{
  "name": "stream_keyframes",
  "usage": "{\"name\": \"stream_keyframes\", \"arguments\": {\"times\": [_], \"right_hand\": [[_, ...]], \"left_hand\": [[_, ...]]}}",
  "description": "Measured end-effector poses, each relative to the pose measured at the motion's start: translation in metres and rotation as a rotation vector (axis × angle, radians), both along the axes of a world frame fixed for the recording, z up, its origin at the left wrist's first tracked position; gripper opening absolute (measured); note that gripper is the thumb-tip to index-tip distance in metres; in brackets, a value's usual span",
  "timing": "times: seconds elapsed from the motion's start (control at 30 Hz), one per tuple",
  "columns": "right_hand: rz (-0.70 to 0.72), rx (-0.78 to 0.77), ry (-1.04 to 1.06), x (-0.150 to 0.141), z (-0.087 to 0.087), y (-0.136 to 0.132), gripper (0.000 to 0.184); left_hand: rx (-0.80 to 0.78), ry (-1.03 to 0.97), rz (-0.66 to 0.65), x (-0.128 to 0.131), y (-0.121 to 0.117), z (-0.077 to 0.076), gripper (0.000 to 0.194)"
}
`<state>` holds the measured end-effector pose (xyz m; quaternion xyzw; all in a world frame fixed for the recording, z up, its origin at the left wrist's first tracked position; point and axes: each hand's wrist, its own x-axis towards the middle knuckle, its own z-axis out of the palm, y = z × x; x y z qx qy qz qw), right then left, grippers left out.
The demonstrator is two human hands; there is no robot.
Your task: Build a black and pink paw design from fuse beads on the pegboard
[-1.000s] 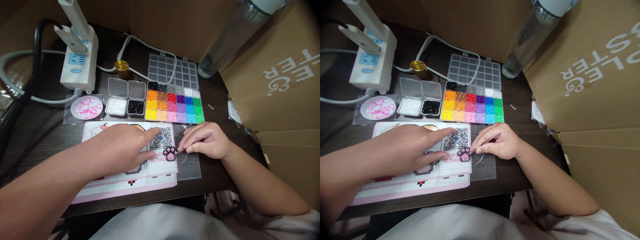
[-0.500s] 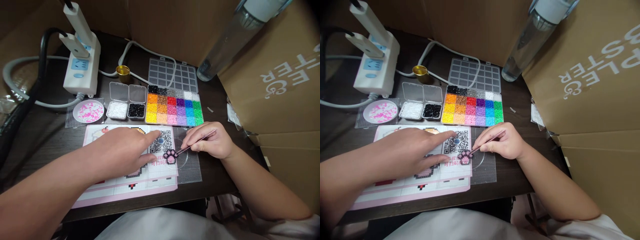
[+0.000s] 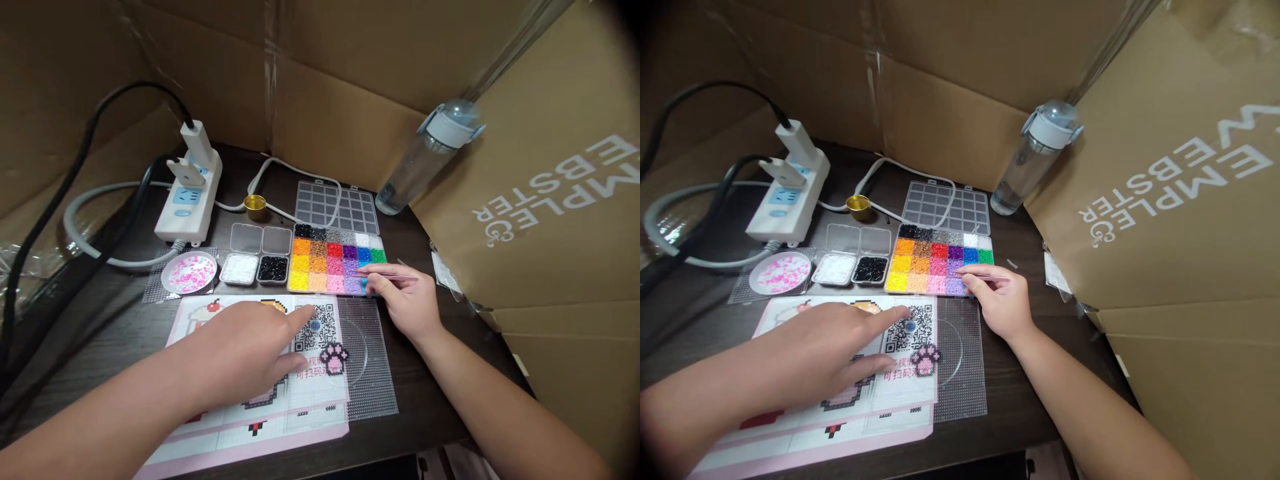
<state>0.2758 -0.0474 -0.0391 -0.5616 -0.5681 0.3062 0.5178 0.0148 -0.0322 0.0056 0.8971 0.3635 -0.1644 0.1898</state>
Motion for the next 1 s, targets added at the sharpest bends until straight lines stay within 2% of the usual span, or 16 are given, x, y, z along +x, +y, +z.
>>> {"name": "stream_keyframes", "arguments": {"times": [0.23, 0.5, 1.0], "right_hand": [[-0.003, -0.024, -0.036, 0.0003, 0.0016, -0.0023, 0.012], [-0.022, -0.018, -0.084, -0.005, 0.0024, -0.0027, 0.012], [-0.025, -0.047, -0.108, -0.0059, 0.0005, 0.0009, 0.012]], "left_hand": [[-0.006, 0.013, -0.008, 0.0019, 0.0002, 0.0044, 0.062], [0.005, -0.02, 0.005, 0.0015, 0.001, 0.0006, 0.062], [-0.003, -0.004, 0.006, 0.0019, 0.0007, 0.0026, 0.061]]}}
